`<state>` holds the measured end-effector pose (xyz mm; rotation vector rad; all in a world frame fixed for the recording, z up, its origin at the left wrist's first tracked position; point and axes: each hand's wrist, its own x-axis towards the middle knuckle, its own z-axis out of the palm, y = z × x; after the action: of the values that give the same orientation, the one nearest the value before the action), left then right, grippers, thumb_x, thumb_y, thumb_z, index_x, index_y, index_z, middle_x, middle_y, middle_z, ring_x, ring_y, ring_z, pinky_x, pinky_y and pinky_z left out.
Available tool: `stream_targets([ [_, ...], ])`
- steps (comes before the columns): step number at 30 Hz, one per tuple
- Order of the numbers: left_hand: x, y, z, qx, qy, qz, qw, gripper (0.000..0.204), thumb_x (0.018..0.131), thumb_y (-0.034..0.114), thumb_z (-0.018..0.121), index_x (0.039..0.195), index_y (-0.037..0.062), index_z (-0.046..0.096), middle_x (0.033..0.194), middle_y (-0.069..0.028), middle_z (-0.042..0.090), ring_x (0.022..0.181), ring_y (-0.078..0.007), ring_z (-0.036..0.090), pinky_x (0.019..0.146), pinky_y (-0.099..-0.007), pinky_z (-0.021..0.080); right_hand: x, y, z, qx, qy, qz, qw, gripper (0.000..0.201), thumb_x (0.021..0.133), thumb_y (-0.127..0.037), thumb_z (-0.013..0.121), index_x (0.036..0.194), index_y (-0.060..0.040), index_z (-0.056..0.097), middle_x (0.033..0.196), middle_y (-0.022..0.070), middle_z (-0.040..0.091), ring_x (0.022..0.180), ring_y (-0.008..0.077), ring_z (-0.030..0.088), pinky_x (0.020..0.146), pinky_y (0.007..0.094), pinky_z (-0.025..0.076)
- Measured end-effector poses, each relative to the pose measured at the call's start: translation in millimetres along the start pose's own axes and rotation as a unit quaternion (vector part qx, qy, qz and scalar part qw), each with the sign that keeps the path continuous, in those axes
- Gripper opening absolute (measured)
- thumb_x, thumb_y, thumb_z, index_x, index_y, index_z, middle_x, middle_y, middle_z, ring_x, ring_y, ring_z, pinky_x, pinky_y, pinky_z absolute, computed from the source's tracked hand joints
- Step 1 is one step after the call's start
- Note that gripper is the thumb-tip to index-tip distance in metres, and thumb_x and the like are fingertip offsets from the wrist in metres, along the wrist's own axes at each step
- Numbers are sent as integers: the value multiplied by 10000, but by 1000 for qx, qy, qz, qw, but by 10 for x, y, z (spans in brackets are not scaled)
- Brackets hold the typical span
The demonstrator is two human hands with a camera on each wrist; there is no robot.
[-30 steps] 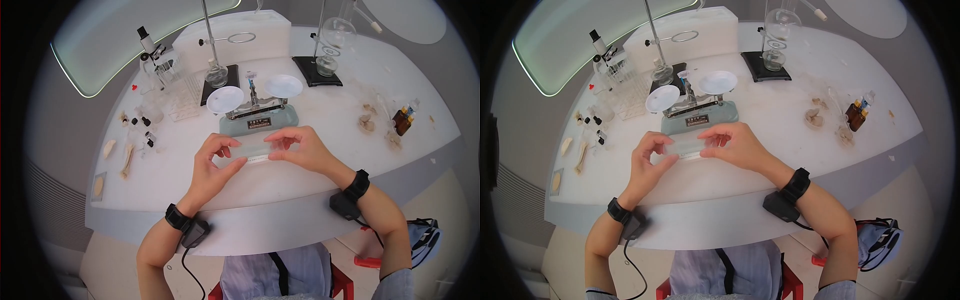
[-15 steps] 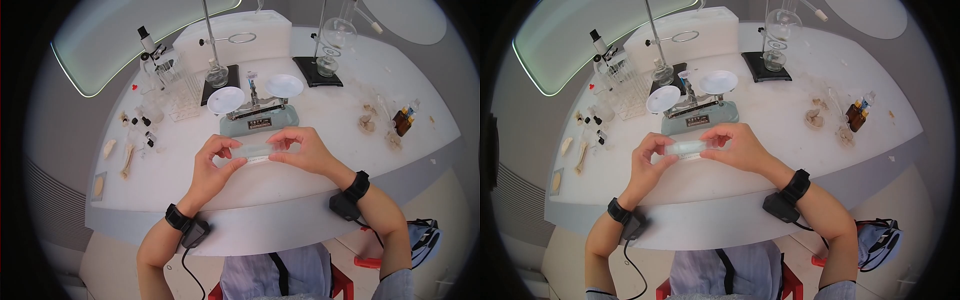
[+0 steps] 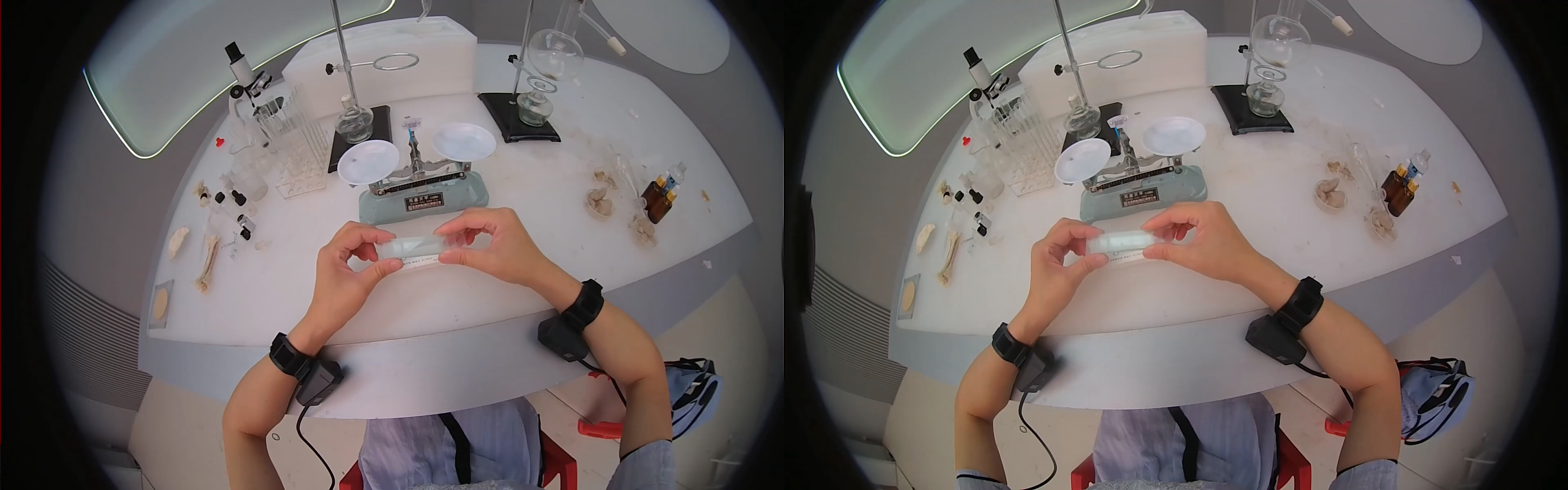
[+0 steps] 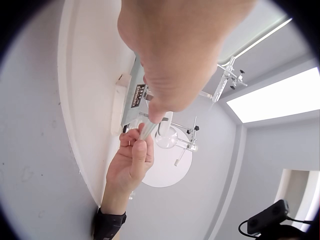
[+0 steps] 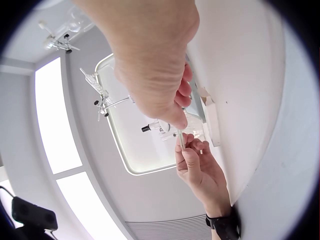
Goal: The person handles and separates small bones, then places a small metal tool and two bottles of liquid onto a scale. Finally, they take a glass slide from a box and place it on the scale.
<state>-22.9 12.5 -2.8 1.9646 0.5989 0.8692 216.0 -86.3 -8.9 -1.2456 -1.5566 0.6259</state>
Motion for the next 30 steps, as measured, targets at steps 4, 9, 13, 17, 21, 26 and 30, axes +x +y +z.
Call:
stream_targets([
  [4, -2, 1, 1, 2, -3, -6, 1000, 304, 740, 3, 783, 1027, 27, 685, 974, -3, 606, 834, -110, 509, 828, -260, 434, 4, -8, 3, -11, -3, -1, 1000, 277, 745, -180, 829, 982, -60, 751, 805, 38, 694, 752, 124, 602, 707, 272, 477],
  [9, 0, 3, 8, -6, -7, -10, 1000, 298, 748, 8, 781, 1030, 26, 684, 966, -4, 604, 832, -107, 505, 825, -258, 433, 0, -11, 16, -7, -3, 2, 1000, 271, 744, -185, 826, 972, -61, 750, 804, 35, 691, 751, 126, 604, 706, 273, 477],
  [13, 2, 27, 10, -2, -10, -11, 1000, 279, 759, 25, 779, 1020, 21, 680, 966, -4, 599, 832, -104, 501, 816, -254, 427, 4, -25, 19, -7, -5, 1, 1000, 266, 744, -184, 823, 966, -59, 746, 807, 34, 691, 749, 123, 603, 705, 274, 479],
  [17, -4, 27, 12, -2, -12, -12, 1000, 269, 764, 34, 778, 1011, 21, 671, 960, -2, 594, 833, -104, 501, 812, -252, 423, 4, -4, 32, -3, -3, 1, 1000, 262, 745, -176, 823, 966, -60, 743, 805, 32, 688, 746, 121, 603, 700, 271, 481],
  [21, -9, 33, 10, 0, -17, -6, 1000, 269, 769, 37, 776, 1009, 25, 655, 953, 3, 588, 836, -104, 501, 818, -252, 419, 0, -4, 38, 5, -4, -5, 1000, 262, 747, -165, 824, 968, -53, 740, 799, 31, 683, 742, 119, 604, 695, 267, 484],
  [26, -8, 1, 12, -7, -28, -13, 1000, 287, 772, 47, 770, 1025, 29, 636, 959, 7, 584, 839, -103, 498, 823, -252, 415, -7, -4, 37, -3, -4, -8, 1000, 271, 744, -157, 826, 976, -46, 740, 798, 33, 684, 736, 118, 602, 697, 265, 485],
  [30, -10, 16, 5, 10, -28, -4, 1000, 294, 767, 43, 760, 1029, 32, 625, 966, 6, 579, 854, -104, 491, 827, -252, 411, -5, -12, 37, -2, -5, -2, 1000, 285, 738, -154, 830, 990, -51, 744, 799, 32, 687, 733, 117, 599, 699, 262, 483],
])
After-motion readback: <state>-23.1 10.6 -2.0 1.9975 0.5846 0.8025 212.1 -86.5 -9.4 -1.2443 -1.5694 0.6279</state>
